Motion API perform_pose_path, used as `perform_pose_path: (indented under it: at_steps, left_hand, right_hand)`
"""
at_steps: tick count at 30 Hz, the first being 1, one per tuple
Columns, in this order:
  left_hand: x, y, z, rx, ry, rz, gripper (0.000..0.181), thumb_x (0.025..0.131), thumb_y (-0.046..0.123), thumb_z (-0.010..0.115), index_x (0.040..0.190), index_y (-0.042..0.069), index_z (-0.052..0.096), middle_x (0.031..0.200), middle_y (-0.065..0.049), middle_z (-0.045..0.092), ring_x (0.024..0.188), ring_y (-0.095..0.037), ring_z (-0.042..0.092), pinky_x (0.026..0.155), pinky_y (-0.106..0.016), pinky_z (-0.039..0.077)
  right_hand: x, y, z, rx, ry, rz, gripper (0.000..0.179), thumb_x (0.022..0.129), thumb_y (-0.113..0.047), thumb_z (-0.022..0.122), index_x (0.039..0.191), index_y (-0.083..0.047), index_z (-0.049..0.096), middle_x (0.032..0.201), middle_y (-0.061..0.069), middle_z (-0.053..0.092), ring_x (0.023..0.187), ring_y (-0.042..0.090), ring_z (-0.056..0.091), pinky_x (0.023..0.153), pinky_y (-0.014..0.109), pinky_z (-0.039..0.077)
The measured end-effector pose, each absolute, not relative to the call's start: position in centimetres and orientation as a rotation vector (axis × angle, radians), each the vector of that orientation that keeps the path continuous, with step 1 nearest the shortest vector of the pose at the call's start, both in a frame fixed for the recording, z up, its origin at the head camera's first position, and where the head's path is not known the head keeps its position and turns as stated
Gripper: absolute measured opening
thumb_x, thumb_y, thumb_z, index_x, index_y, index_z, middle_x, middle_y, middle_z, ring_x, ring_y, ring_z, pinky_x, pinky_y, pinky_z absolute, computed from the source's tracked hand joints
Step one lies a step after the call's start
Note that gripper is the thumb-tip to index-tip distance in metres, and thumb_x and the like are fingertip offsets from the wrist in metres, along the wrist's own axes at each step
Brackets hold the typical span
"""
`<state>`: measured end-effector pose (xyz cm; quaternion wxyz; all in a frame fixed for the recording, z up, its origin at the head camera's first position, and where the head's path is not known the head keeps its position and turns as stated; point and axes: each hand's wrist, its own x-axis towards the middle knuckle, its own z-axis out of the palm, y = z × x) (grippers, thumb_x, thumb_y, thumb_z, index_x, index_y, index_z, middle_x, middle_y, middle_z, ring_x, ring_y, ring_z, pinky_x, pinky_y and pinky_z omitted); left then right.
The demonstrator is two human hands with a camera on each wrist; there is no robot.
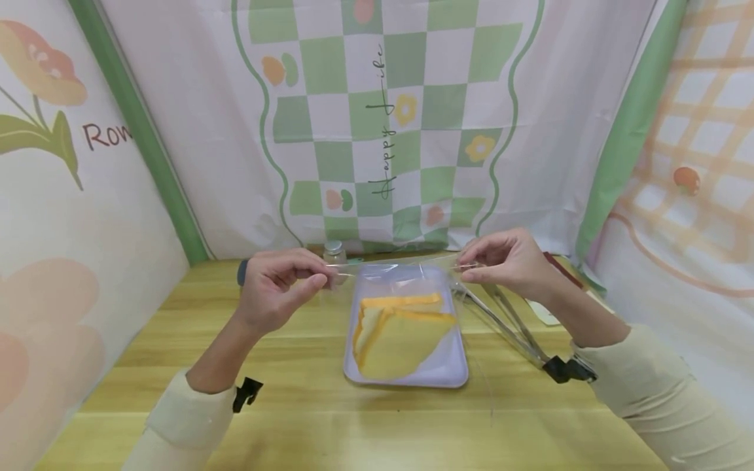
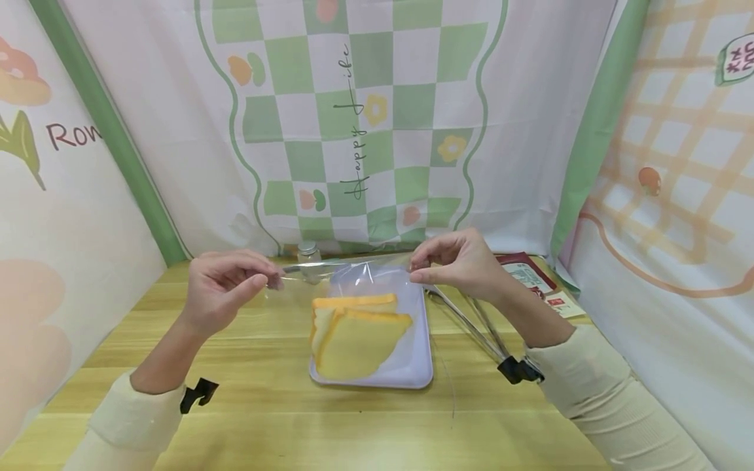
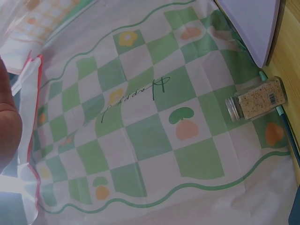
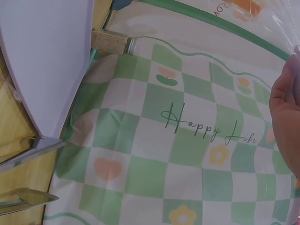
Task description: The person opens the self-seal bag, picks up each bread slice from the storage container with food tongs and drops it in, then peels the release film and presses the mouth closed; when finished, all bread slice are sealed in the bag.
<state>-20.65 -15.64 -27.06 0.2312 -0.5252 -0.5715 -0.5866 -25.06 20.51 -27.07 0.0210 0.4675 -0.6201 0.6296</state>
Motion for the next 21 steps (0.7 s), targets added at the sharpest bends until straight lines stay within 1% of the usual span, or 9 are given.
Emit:
perform_pose_path:
  at_steps: [5,9,11,12,16,18,19,21]
  left_hand:
    - [-20.62,-15.51,-27.03,-1.342,-1.605,-1.568,0.029,0.09,0.016,0.074,0.084,-0.012,0.069,0.085,-0.007,0.073,0.074,-0.011,0.07,0.063,-0.02,0.056]
    - [-20.59,-15.51,-26.97,-1.304,-1.628,-1.542,0.029,0.089,0.016,0.076,0.083,-0.012,0.068,0.084,-0.009,0.073,0.073,-0.011,0.07,0.064,-0.022,0.057]
    - [-20.6,-15.52,-26.92,-1.301,-1.635,-1.532,0.024,0.088,0.01,0.076,0.084,-0.012,0.068,0.085,-0.009,0.073,0.074,-0.012,0.07,0.065,-0.024,0.058]
    - [-20.61,-15.55,-26.9,-1.303,-1.64,-1.529,0.021,0.087,0.008,0.076,0.085,-0.012,0.068,0.085,-0.012,0.072,0.074,-0.012,0.07,0.066,-0.025,0.058]
    - [-20.57,-15.82,-26.75,-1.307,-1.677,-1.498,0.012,0.085,-0.001,0.075,0.088,-0.011,0.069,0.086,-0.016,0.072,0.076,-0.016,0.07,0.068,-0.028,0.059]
    - [-20.46,-16.0,-26.65,-1.304,-1.704,-1.477,0.012,0.086,-0.001,0.075,0.089,-0.01,0.069,0.087,-0.019,0.071,0.077,-0.017,0.07,0.068,-0.028,0.059]
    - [-20.4,-16.08,-26.58,-1.305,-1.713,-1.468,0.011,0.085,-0.002,0.075,0.09,-0.01,0.069,0.088,-0.018,0.071,0.077,-0.017,0.07,0.068,-0.028,0.059]
    - [-20.28,-16.22,-26.48,-1.305,-1.727,-1.452,0.009,0.085,-0.005,0.074,0.091,-0.011,0.069,0.089,-0.022,0.07,0.078,-0.018,0.07,0.069,-0.028,0.059]
  right_hand:
    - [-25.09,20.31,-26.95,1.419,-1.926,1.942,0.015,0.079,0.013,0.074,0.09,0.003,0.074,0.089,0.009,0.074,0.078,0.014,0.072,0.063,0.023,0.057]
    - [-25.16,20.3,-26.76,1.401,-1.944,1.899,0.015,0.08,0.014,0.074,0.09,0.003,0.074,0.088,0.008,0.075,0.076,0.013,0.072,0.061,0.022,0.056]
    - [-25.16,20.34,-26.64,1.393,-1.956,1.882,0.015,0.08,0.014,0.073,0.09,0.004,0.073,0.088,0.007,0.075,0.075,0.013,0.071,0.061,0.023,0.056]
    - [-25.13,20.36,-26.56,1.385,-1.968,1.873,0.016,0.08,0.015,0.073,0.091,0.004,0.073,0.087,0.007,0.075,0.075,0.013,0.071,0.062,0.023,0.057]
    - [-25.15,20.44,-26.27,1.388,-1.995,1.844,0.017,0.081,0.018,0.07,0.094,0.008,0.071,0.087,0.007,0.074,0.076,0.013,0.071,0.063,0.022,0.057]
    - [-25.18,20.48,-26.17,1.395,-2.005,1.832,0.016,0.081,0.018,0.069,0.095,0.01,0.07,0.088,0.007,0.074,0.077,0.013,0.071,0.065,0.022,0.057]
    - [-25.23,20.49,-26.17,1.404,-2.001,1.83,0.015,0.082,0.018,0.069,0.096,0.011,0.069,0.089,0.007,0.074,0.078,0.014,0.072,0.066,0.022,0.057]
    - [-25.28,20.48,-26.15,1.409,-1.995,1.821,0.014,0.083,0.018,0.068,0.096,0.014,0.066,0.09,0.007,0.074,0.08,0.013,0.072,0.067,0.022,0.058]
